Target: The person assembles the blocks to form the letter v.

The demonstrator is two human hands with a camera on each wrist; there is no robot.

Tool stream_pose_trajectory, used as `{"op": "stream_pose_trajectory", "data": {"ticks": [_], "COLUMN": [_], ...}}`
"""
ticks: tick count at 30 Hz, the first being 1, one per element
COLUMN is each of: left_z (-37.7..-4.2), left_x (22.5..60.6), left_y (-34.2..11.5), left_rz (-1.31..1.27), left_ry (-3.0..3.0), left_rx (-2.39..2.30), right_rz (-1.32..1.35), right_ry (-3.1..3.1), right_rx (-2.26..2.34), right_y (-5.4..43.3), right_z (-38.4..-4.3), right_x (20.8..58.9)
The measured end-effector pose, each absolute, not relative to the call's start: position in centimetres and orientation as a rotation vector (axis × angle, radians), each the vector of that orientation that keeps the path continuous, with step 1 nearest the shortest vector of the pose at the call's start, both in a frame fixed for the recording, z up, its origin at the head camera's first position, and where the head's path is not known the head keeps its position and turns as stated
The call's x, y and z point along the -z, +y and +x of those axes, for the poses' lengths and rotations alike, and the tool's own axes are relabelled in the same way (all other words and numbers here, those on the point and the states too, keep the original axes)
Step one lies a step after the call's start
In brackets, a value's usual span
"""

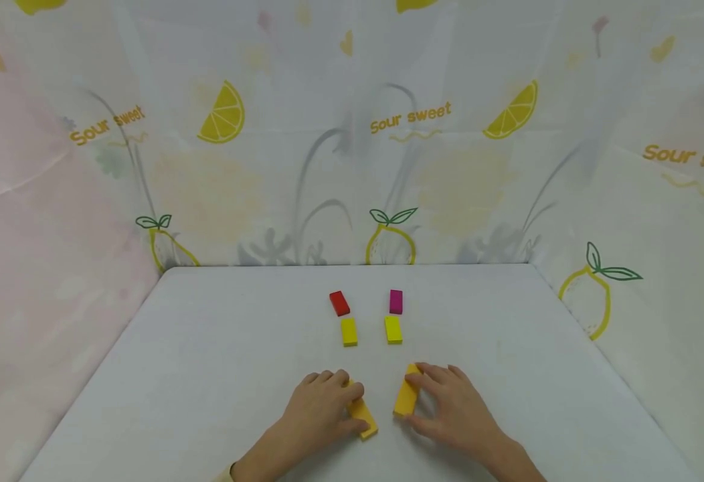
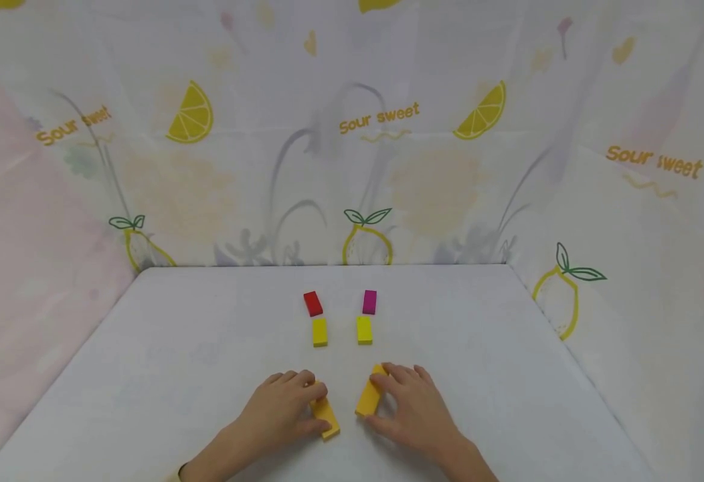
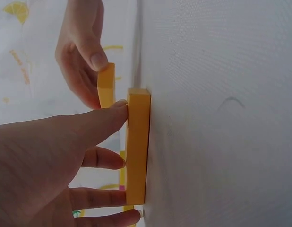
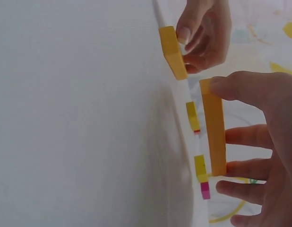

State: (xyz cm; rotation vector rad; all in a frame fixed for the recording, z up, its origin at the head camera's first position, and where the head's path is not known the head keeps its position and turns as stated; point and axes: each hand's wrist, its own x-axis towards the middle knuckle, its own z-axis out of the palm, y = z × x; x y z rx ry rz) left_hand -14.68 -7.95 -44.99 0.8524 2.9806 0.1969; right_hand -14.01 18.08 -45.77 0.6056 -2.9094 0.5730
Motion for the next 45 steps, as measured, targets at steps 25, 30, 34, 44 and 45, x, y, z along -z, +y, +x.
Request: {"op": "stream_pose_trajectory", "data": {"ticks": [25,30,34,44,45], "left_z": [-14.8,-14.8,-14.8,-14.6,-14.6], "left_x": [45.2,45.3,45.4,45.6,45.6], "left_y": [-8.0,-7.9,-7.9,-7.9,-7.9], "left_rz": [0.823,0.824,0.826,0.839,0.841], "left_ry": [2.972,2.976,2.98,3.015,3.02], "left_rx": [-0.213,-0.218,-0.222,-0.241,-0.242], "right_rz": [0.671,0.645,0.635,0.659,0.659], "right_ry": [-2.948,-3.024,-3.078,-3.081,-3.083], "right_rx": [-0.475,-0.504,-0.536,-0.524,-0.522], "right_y": [16.9,16.6,16.3,15.8,15.7], "right_z": [-12.9,-12.8,-12.8,-12.7,-12.7], "right_x": [47.1,46.9,46.7,46.5,46.5]}}
